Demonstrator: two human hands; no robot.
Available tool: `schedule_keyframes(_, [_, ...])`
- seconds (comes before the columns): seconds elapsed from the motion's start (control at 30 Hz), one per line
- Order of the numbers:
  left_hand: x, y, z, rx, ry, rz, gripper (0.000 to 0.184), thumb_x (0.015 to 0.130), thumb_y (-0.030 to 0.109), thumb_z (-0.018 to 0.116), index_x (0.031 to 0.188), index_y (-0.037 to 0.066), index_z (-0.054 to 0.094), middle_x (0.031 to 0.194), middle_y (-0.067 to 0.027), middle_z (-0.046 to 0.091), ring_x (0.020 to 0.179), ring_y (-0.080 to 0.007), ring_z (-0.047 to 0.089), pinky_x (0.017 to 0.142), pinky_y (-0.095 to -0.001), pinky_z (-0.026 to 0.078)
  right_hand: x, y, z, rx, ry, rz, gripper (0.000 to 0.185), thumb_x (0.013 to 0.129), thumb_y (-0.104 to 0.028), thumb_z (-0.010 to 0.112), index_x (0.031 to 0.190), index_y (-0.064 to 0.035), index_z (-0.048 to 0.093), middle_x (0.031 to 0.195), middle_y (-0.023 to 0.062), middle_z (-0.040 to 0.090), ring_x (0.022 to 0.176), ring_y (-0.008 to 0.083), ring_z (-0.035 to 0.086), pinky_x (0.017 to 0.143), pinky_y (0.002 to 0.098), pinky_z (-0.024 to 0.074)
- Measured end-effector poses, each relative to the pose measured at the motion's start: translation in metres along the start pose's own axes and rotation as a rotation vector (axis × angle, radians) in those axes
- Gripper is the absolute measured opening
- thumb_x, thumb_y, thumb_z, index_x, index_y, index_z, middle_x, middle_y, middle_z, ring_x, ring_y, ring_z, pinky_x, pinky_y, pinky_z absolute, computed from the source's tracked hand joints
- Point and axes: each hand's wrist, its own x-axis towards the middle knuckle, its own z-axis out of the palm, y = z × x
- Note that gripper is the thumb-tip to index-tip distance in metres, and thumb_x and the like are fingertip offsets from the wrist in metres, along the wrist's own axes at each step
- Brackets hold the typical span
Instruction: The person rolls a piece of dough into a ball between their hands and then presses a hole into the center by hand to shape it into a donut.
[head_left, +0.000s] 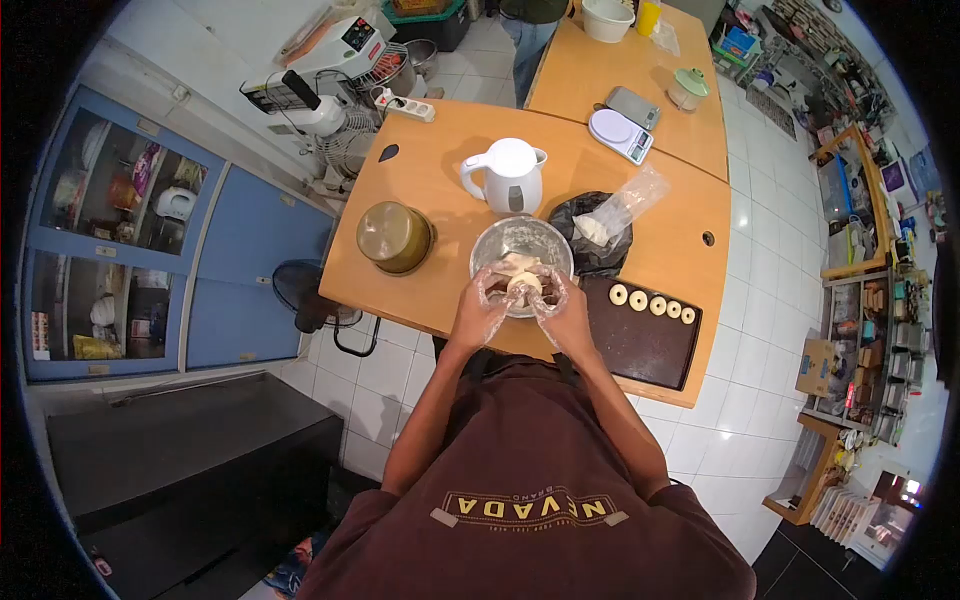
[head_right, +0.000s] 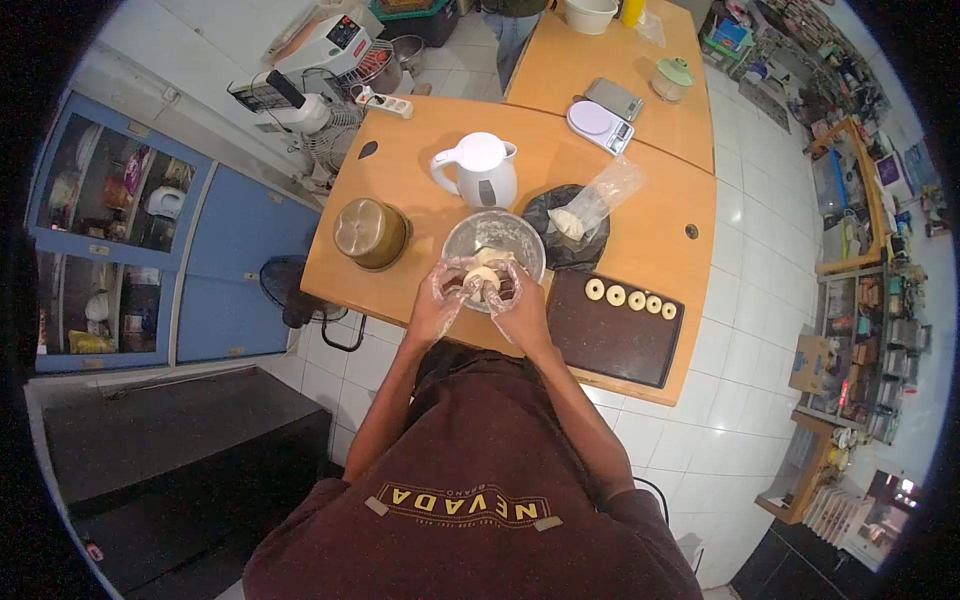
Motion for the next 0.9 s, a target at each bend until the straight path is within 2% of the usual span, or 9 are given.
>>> schedule_keyframes(0.07, [0.001,-0.02,-0.002,-0.104,0.009,0.022,0.04,0.094,0.003,0.069,0.131,-0.005,0.058,0.117,-0.0105,0.069,0.107,-0.015,0.064,0.094,-0.0326,0.052,0.003,0.005,-0.001,0.012,-0.012,-0.012,0.03,0.09,-0.007,0.074,0.118,0.0016,0.067,0.1,0.0146,0.075,0.09,0.0158,0.072,0.08,0.0319,0.0553])
schedule_keyframes(0.17, [0.002,-0.023,0.001,-0.051,0.085,0.023,0.035,0.094,0.005,0.07,0.126,-0.006,0.061,0.119,-0.0103,0.068,0.108,-0.0161,0.064,0.096,-0.0322,0.051,0.003,-0.007,-0.003,0.037,-0.041,0.048,0.028,0.09,-0.008,0.075,0.116,0.002,0.068,0.101,0.015,0.075,0.09,0.016,0.072,0.081,0.0324,0.055])
schedule_keyframes(0.27, [0.001,-0.036,-0.007,0.051,0.03,0.072,0.034,0.096,0.0,0.065,0.129,-0.006,0.061,0.123,-0.0104,0.067,0.113,-0.0175,0.063,0.101,-0.0326,0.05,0.005,0.004,-0.006,0.003,-0.079,0.008,0.029,0.09,-0.009,0.076,0.116,0.0025,0.068,0.099,0.0147,0.075,0.089,0.0167,0.072,0.079,0.0326,0.0553])
schedule_keyframes(0.47, [0.0,-0.026,-0.004,0.035,-0.064,-0.024,0.038,0.097,0.0,0.064,0.134,-0.004,0.056,0.128,-0.0119,0.065,0.118,-0.0171,0.061,0.102,-0.0328,0.048,0.006,0.001,-0.007,-0.077,-0.061,0.002,0.031,0.089,-0.007,0.075,0.117,0.0035,0.066,0.096,0.0167,0.076,0.088,0.023,0.075,0.078,0.0347,0.0568])
schedule_keyframes(0.57, [-0.002,-0.013,0.002,0.004,-0.016,0.008,0.041,0.092,0.0,0.065,0.132,-0.005,0.057,0.119,-0.0133,0.069,0.111,-0.0187,0.064,0.096,-0.0329,0.051,0.007,0.009,-0.005,-0.082,-0.077,0.023,0.032,0.087,-0.006,0.075,0.117,0.0032,0.066,0.096,0.0187,0.076,0.089,0.0254,0.076,0.079,0.0358,0.057])
schedule_keyframes(0.67, [-0.001,-0.016,-0.003,0.148,-0.034,0.019,0.041,0.097,0.001,0.065,0.136,-0.002,0.053,0.127,-0.0123,0.064,0.119,-0.0186,0.061,0.103,-0.0339,0.047,0.006,0.011,-0.006,-0.149,-0.092,0.036,0.035,0.088,-0.005,0.075,0.121,0.0039,0.066,0.099,0.0157,0.076,0.091,0.015,0.071,0.08,0.0308,0.0562])
schedule_keyframes(0.77, [0.0,-0.009,0.001,0.261,-0.023,0.121,0.044,0.09,-0.006,0.058,0.134,-0.004,0.054,0.122,-0.0168,0.067,0.113,-0.0206,0.065,0.097,-0.0348,0.051,0.007,0.01,-0.003,-0.142,-0.059,-0.002,0.036,0.084,-0.004,0.075,0.118,0.0028,0.066,0.093,0.0209,0.075,0.089,0.0258,0.075,0.08,0.0361,0.0567])
schedule_keyframes(0.9, [0.002,-0.021,0.006,0.125,-0.016,0.128,0.039,0.094,-0.002,0.062,0.132,-0.004,0.054,0.12,-0.0157,0.068,0.11,-0.0192,0.064,0.098,-0.0352,0.05,0.006,-0.006,-0.008,-0.164,-0.035,0.014,0.035,0.082,-0.003,0.075,0.117,0.0025,0.067,0.093,0.0207,0.075,0.089,0.0262,0.075,0.079,0.0358,0.0564])
